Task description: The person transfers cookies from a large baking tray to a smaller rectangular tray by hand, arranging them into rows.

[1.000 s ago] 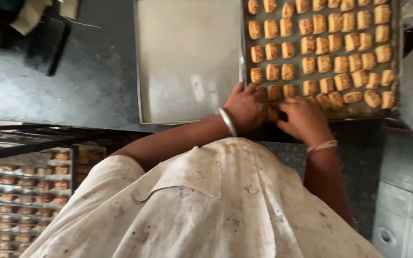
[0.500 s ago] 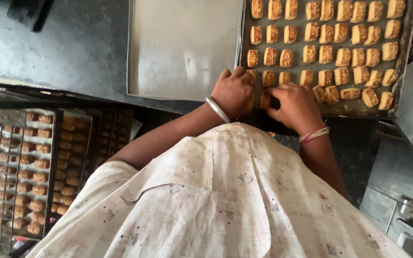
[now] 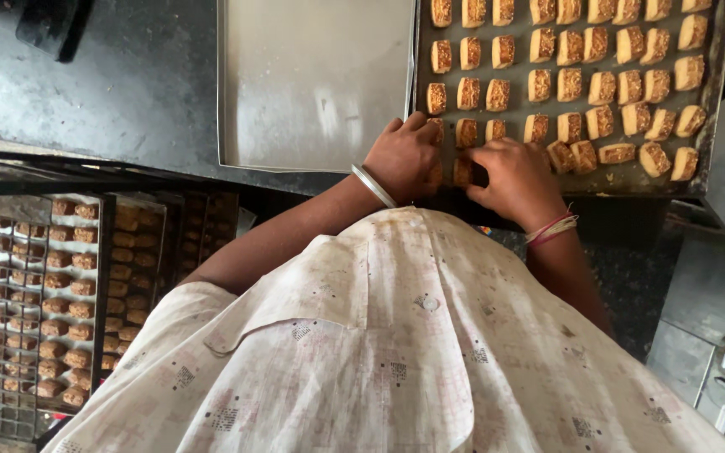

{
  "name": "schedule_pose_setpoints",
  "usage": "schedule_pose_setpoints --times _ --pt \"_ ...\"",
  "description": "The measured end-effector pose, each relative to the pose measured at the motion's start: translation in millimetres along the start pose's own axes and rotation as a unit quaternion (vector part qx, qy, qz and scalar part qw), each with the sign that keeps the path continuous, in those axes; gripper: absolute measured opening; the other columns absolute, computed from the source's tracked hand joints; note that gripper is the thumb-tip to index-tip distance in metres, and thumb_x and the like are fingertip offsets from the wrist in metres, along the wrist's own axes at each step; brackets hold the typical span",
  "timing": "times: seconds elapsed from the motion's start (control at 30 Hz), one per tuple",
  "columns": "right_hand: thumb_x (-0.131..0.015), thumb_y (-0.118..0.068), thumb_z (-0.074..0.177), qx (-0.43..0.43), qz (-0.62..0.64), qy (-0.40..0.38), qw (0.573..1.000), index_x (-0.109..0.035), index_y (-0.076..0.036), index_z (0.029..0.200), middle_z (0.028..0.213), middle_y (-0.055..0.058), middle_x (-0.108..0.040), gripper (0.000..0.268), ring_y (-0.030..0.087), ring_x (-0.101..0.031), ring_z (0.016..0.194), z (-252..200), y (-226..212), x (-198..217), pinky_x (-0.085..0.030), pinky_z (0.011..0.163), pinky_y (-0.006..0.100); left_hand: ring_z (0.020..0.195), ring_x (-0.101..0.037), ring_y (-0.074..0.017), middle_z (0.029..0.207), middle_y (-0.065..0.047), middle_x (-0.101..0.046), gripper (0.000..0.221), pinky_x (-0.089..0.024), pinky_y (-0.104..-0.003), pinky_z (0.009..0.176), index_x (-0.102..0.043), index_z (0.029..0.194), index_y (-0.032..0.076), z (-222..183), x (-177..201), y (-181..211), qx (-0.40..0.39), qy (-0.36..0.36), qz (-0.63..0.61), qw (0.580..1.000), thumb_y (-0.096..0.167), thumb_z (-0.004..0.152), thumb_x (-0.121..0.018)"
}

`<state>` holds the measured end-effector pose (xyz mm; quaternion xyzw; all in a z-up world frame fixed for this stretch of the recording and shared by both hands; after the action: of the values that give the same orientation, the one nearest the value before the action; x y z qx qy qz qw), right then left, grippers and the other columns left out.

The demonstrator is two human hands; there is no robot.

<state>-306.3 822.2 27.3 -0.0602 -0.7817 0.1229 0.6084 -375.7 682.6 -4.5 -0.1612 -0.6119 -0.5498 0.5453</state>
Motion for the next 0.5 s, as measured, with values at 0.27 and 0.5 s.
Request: schedule_pose_setpoints --times 0.27,0.5 --pt "-0.085 -0.029 0.069 -0.013 -0.003 -0.02 1.0 -0.073 -0.007 0.099 0.095 0.011 -0.072 0.039 0.031 -0.069 0.095 1.4 1.7 -6.0 -0.051 0.089 0.051 0.103 -0.057 -0.0285 0.103 -0.01 -0.065 0.024 -0.051 -0.043 0.083 -0.072 0.078 0.006 8.1 -5.1 -6.2 -0.028 -0.044 -0.013 0.999 0.029 0.07 -0.073" --pt "-0.082 -0.03 0.079 -0.072 0.001 -0.016 0.997 -0.071 -0.008 0.101 0.096 0.014 -0.072 0.033 0.036 -0.068 0.095 -1.7 -6.0 -1.1 -0.051 0.084 0.051 0.103 -0.058 -0.0278 0.103 -0.01 -0.066 0.03 -0.051 -0.043 0.084 -0.072 0.09 0.005 10.4 -3.4 -10.2 -0.028 -0.036 -0.008 0.999 0.029 0.072 -0.073"
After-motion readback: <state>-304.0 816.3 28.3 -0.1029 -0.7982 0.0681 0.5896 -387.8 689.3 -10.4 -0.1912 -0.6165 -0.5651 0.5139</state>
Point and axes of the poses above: each hand's wrist, its own z-axis towards the middle knuckle, its own x-axis out of the back of the hand, y = z × x, the point moved 6 cm from there along z, towards the middle knuckle
